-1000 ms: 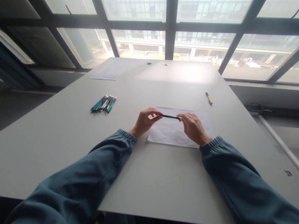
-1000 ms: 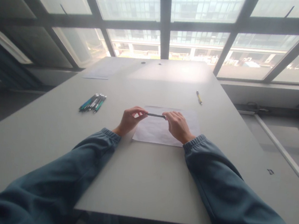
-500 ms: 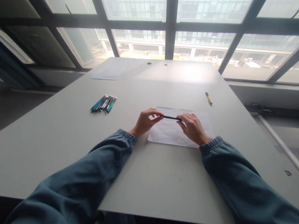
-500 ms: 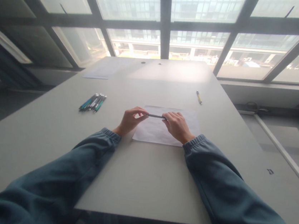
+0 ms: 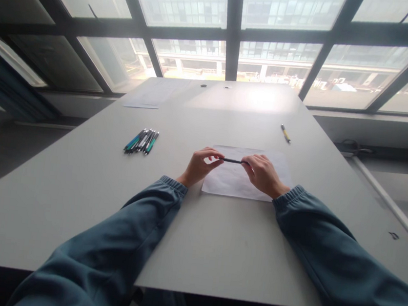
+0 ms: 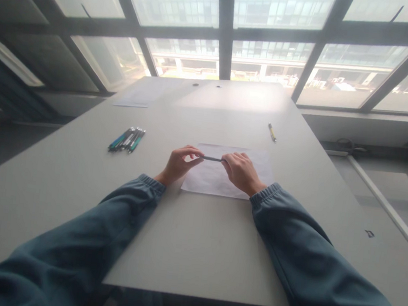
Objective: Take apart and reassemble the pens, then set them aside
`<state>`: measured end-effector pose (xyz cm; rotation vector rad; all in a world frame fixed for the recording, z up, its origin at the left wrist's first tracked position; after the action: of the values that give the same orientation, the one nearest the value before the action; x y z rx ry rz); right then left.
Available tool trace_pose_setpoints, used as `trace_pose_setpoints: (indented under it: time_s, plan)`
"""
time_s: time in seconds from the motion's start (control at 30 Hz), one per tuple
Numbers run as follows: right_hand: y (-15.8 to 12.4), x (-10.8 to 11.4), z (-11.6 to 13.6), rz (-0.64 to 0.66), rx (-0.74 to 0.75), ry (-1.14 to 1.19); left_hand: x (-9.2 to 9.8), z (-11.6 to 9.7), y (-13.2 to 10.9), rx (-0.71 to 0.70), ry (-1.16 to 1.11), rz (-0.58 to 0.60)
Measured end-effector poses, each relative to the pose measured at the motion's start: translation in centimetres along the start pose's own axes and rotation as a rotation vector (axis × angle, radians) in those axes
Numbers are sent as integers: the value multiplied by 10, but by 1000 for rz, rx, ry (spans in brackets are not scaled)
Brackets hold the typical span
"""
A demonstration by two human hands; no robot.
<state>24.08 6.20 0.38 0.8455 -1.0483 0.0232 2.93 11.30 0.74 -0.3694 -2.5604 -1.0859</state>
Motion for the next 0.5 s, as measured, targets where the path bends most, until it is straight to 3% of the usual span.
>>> trace_pose_setpoints:
  time_s: [0.27,0.5]
  plan:
    - [0,0,0,-10,3,22,-2,10,-2,25,-19,18]
    - [0,-1,0,-29,6,24,0,4,1,32,-65,39]
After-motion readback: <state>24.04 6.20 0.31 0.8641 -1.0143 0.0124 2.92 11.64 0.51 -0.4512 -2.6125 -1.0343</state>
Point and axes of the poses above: each hand's wrist, its own y-axis towards the middle knuckle, its own x-axis out of the back of the hand, z = x × y, the point moved 5 cm from there along y, towards the middle knuckle
